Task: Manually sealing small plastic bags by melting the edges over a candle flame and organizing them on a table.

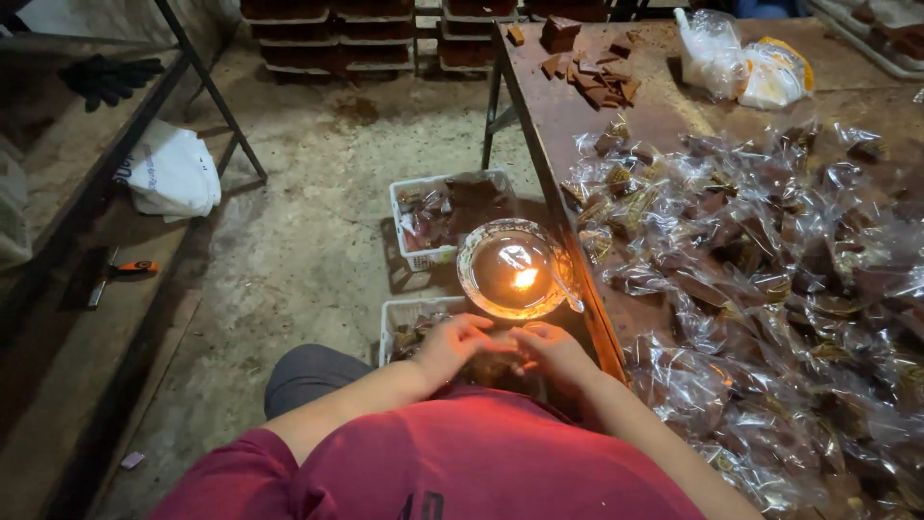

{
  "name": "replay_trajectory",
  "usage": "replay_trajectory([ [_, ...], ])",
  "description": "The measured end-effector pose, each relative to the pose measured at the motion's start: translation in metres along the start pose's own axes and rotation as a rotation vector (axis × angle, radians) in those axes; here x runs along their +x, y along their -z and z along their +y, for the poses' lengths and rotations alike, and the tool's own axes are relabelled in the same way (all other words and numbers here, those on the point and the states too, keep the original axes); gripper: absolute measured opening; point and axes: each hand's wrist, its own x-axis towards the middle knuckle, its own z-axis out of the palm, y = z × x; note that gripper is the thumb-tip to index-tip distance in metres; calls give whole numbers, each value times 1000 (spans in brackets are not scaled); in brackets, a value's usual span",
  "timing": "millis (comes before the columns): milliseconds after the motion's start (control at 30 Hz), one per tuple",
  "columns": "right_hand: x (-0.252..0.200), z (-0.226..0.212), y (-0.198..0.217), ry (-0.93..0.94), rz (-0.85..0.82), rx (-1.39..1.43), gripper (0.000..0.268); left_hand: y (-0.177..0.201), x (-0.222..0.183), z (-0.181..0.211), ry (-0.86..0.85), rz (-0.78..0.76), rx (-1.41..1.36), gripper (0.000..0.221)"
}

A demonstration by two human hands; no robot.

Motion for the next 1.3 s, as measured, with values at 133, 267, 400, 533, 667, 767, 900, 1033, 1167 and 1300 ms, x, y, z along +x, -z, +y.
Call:
replay_trajectory([
  [133, 0, -3, 1, -55, 3, 155, 27, 21, -36, 115, -66, -388, 259, 48],
  [267, 10, -1, 13, 138, 79, 265, 28, 20, -27, 89, 175, -396, 381, 60],
  [400, -13, -17, -8, -9, -152, 204, 59, 0, -20, 63, 110, -371, 273, 71],
  [533, 1, -10, 0, 37, 27, 382, 21, -8, -8, 45, 175, -450, 217, 79],
  [667, 25, -5, 34, 142, 262, 459, 31, -15, -3, 30, 234, -350, -170, 46],
  [767, 14, -16, 30, 181, 308, 384, 38, -11, -5, 66, 352, -284, -458, 40],
  [900, 17, -16, 27, 184, 339, 297, 35, -18, 15, 34, 494, -302, -612, 47],
  [1033, 21, -10, 33, 170, 347, 251, 35, -17, 5, 38, 495, -308, -626, 48],
  [1167, 30, 5, 26, 25, 213, 185, 42, -12, -8, 50, 374, -337, -591, 41],
  [1300, -19, -40, -16, -8, 66, 382, 30, -26, 1, 19, 189, -394, -384, 26],
])
